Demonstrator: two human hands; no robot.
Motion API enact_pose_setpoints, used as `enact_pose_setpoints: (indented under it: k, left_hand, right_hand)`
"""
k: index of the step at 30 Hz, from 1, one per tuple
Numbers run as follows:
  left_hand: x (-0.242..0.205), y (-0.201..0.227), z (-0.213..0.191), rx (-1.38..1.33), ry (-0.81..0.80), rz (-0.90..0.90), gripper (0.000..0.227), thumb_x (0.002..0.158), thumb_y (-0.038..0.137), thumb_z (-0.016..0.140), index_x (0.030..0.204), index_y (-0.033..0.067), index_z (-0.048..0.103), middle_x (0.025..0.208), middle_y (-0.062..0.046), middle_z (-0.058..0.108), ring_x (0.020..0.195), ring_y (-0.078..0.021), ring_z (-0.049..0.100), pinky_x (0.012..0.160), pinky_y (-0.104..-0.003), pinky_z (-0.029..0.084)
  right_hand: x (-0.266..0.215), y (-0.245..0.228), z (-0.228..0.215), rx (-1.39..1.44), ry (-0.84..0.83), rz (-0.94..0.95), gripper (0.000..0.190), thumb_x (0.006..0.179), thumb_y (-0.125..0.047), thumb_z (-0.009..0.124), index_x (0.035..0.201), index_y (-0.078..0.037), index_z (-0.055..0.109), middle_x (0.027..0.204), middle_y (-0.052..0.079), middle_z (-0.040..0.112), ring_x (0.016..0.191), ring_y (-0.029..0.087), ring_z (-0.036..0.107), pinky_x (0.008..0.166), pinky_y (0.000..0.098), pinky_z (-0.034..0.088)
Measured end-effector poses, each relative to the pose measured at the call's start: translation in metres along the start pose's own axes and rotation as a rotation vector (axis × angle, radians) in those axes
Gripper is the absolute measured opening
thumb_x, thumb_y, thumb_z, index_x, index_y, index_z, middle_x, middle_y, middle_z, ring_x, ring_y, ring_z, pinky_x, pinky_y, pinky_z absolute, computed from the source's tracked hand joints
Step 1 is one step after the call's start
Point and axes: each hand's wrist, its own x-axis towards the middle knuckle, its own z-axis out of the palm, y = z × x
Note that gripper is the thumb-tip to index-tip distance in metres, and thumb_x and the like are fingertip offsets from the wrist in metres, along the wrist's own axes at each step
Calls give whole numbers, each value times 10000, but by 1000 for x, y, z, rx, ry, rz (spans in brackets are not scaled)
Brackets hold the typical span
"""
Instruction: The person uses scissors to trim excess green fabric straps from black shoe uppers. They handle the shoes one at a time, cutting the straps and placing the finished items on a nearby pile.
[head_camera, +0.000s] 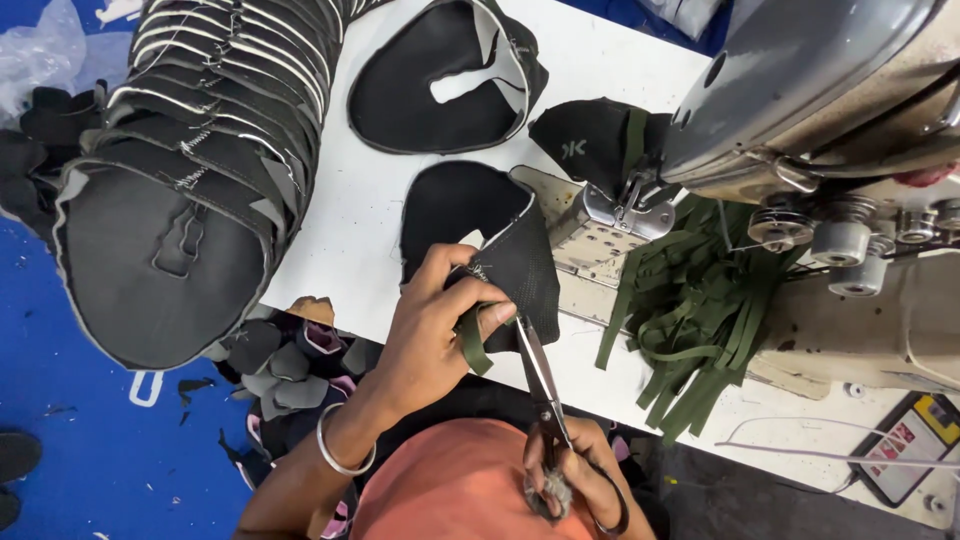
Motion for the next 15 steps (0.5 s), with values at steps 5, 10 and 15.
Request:
enact_pose_setpoints:
  k: [5,10,15]
  left_hand:
    - [-2,-6,-2,46,-36,98,182,918,196,778,996,42,723,1124,-118,547,992,-290,599,843,-402,487]
    - [-8,-14,-1,38,-115,175,168,911,201,775,974,54,724,1132,-126,563,1030,-310,592,881,-414,478]
    - [-17,-5,-8,-62,-164,26,153,915,192,768,969,62,709,1131,-126,570,1053,-288,608,896,-388,490]
  right_hand:
    - [8,25,-8,216,0,-96,641,946,-551,657,929,89,647,698,108,657,481,118,562,432,228,417]
    - [6,20,2,13,149,-134,521,934,-444,714,859,61,612,649,91,633,459,103,545,419,234,419]
    - [31,-24,33,-64,414,-669,399,1008,-314,745,834,17,605,699,54,617,570,123,575,540,293,491]
